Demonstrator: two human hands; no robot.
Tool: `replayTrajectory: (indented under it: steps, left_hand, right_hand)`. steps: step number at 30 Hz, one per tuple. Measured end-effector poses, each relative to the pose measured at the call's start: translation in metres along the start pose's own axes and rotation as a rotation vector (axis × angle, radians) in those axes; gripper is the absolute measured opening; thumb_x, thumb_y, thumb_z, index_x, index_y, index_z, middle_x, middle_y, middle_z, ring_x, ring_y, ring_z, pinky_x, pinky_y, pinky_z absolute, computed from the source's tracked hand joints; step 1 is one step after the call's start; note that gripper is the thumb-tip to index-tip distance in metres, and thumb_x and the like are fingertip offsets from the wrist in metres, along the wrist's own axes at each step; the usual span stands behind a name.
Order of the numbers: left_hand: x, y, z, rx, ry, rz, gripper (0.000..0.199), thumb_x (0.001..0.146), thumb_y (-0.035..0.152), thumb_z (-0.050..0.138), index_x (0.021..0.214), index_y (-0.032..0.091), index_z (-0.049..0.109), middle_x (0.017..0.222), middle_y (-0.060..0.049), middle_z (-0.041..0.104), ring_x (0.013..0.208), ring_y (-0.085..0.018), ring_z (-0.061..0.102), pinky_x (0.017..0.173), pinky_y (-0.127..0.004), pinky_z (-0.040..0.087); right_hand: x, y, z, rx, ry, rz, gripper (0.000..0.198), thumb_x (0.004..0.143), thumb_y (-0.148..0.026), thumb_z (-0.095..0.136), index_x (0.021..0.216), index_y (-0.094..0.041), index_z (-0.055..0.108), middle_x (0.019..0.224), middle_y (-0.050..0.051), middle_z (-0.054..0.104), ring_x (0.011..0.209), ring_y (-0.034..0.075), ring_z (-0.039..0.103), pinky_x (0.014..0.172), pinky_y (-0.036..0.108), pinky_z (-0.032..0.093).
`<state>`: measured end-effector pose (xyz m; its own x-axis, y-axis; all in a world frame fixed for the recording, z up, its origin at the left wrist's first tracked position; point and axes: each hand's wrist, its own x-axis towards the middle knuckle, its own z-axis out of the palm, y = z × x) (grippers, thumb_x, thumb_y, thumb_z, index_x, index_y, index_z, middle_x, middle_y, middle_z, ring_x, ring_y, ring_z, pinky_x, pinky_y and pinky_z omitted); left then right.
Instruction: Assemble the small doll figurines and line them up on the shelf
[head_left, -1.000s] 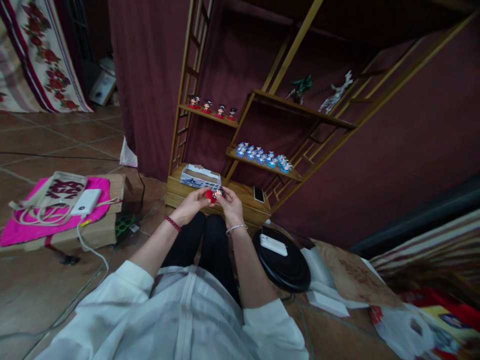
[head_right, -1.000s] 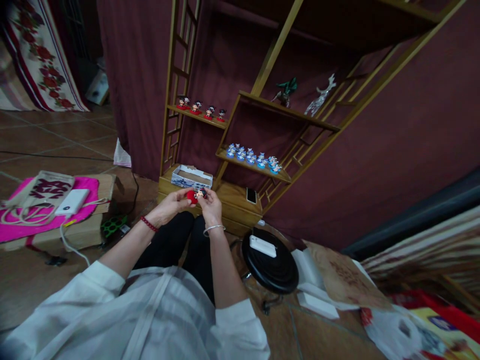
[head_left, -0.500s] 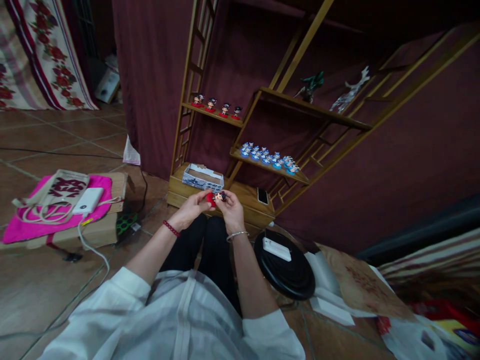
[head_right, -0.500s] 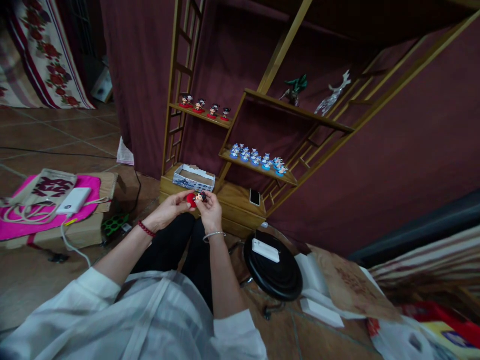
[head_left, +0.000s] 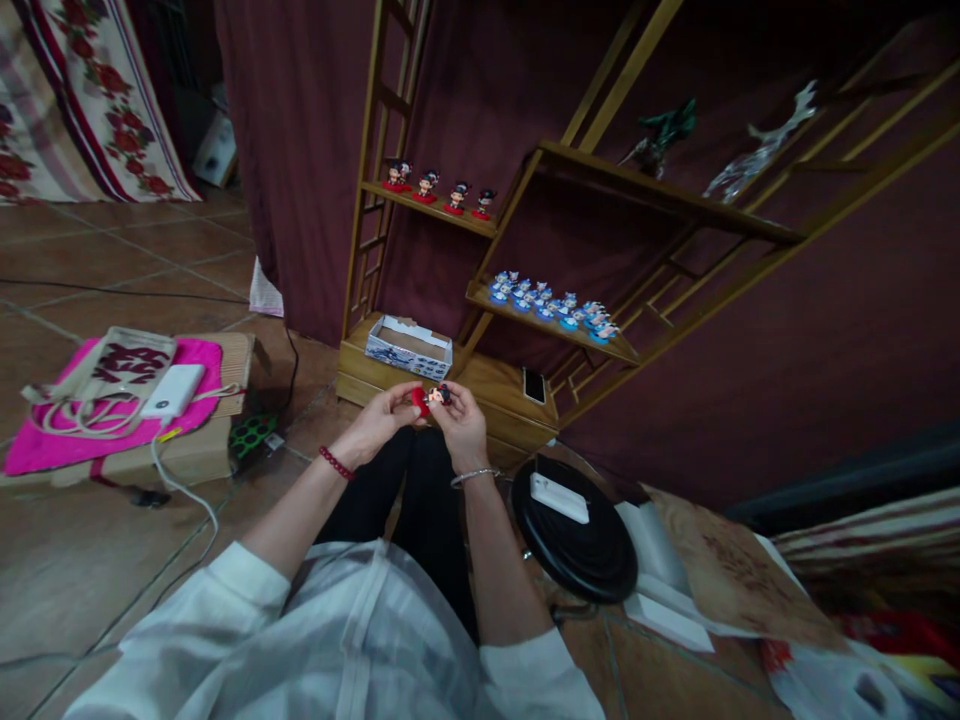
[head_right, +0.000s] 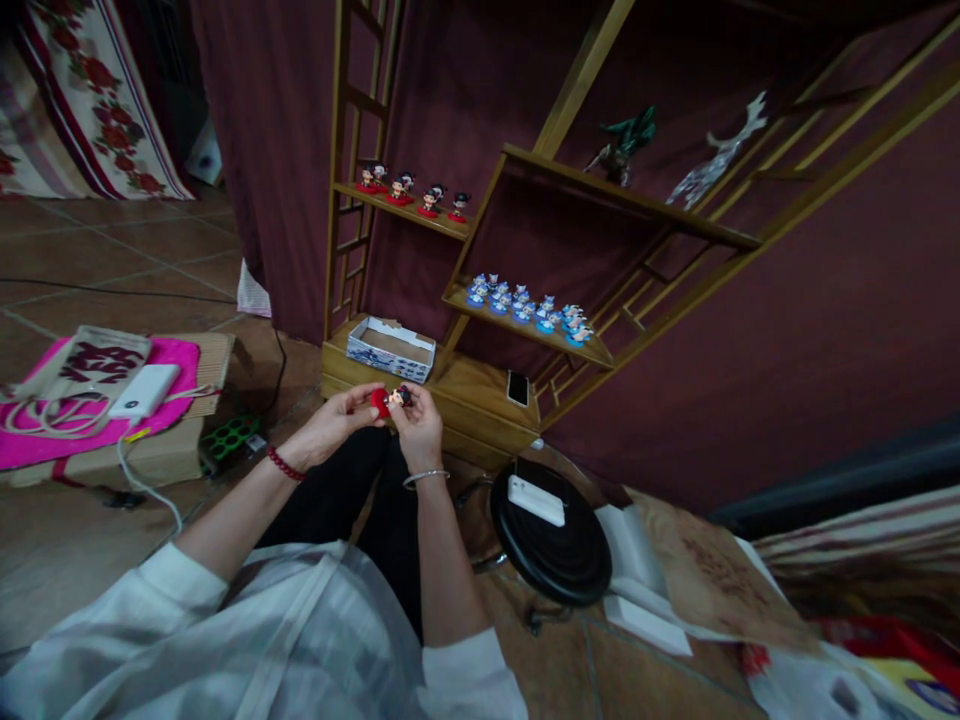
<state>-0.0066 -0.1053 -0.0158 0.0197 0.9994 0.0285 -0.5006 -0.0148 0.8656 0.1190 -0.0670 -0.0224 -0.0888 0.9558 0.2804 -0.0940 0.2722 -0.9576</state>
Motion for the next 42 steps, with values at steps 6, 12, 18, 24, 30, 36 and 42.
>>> replayTrajectory:
  steps: [6,12,18,24,30,36,42]
  left_hand:
    - [0.005,-0.003,-0.005,0.016,0.011,-0.035,0.047,0.064,0.013,0.068,0.11,0.013,0.056,0.098,-0.006,0.063,0.083,-0.014,0.058,0.078,-0.03,0.047]
    - [0.008,-0.009,-0.011,-0.032,0.0,-0.039,0.048,0.064,0.015,0.069,0.11,0.015,0.058,0.1,-0.007,0.062,0.085,-0.015,0.057,0.079,-0.031,0.046]
    - [0.01,-0.01,-0.013,-0.079,0.004,-0.051,0.049,0.063,0.015,0.07,0.11,0.016,0.057,0.1,-0.007,0.061,0.084,-0.014,0.056,0.078,-0.031,0.045]
    - [0.014,-0.007,-0.012,-0.115,0.031,-0.027,0.045,0.061,0.014,0.071,0.105,0.016,0.058,0.101,-0.007,0.061,0.087,-0.015,0.056,0.077,-0.028,0.045]
    - [0.016,-0.005,-0.014,-0.126,0.031,-0.016,0.046,0.061,0.013,0.072,0.105,0.017,0.059,0.101,-0.006,0.062,0.09,-0.015,0.056,0.08,-0.028,0.044]
    - [0.017,-0.006,-0.015,-0.075,0.03,-0.002,0.045,0.064,0.016,0.07,0.107,0.016,0.059,0.1,-0.007,0.063,0.09,-0.016,0.057,0.079,-0.028,0.044]
    - [0.019,-0.008,-0.017,-0.057,0.03,-0.005,0.046,0.064,0.017,0.07,0.108,0.017,0.059,0.097,-0.006,0.064,0.085,-0.015,0.058,0.078,-0.027,0.044]
  right_hand:
    - [0.004,0.008,-0.001,-0.016,-0.027,0.034,0.036,0.063,-0.027,0.067,0.096,-0.018,0.055,0.092,0.004,0.062,0.082,0.014,0.061,0.08,0.03,0.049]
    - [0.006,0.016,-0.001,-0.015,-0.03,0.068,0.038,0.063,-0.027,0.067,0.098,-0.018,0.054,0.096,0.005,0.063,0.086,0.015,0.06,0.082,0.031,0.048]
    - [0.009,0.019,-0.002,-0.06,-0.057,0.063,0.036,0.066,-0.028,0.066,0.098,-0.018,0.054,0.094,0.004,0.064,0.086,0.016,0.061,0.083,0.031,0.047]
    - [0.014,0.016,-0.001,-0.054,-0.088,0.046,0.033,0.068,-0.028,0.065,0.098,-0.019,0.053,0.095,0.004,0.064,0.088,0.016,0.06,0.083,0.032,0.047]
    - [0.017,0.014,0.001,-0.054,-0.096,0.018,0.03,0.069,-0.027,0.064,0.096,-0.02,0.053,0.091,0.002,0.064,0.084,0.015,0.06,0.079,0.03,0.047]
    - [0.018,0.015,0.0,-0.015,-0.126,0.002,0.028,0.069,-0.024,0.064,0.095,-0.021,0.053,0.093,0.002,0.063,0.087,0.014,0.059,0.081,0.03,0.046]
    - [0.018,0.013,-0.001,-0.025,-0.15,-0.025,0.026,0.071,-0.022,0.063,0.095,-0.021,0.052,0.093,0.002,0.062,0.088,0.014,0.058,0.084,0.03,0.045]
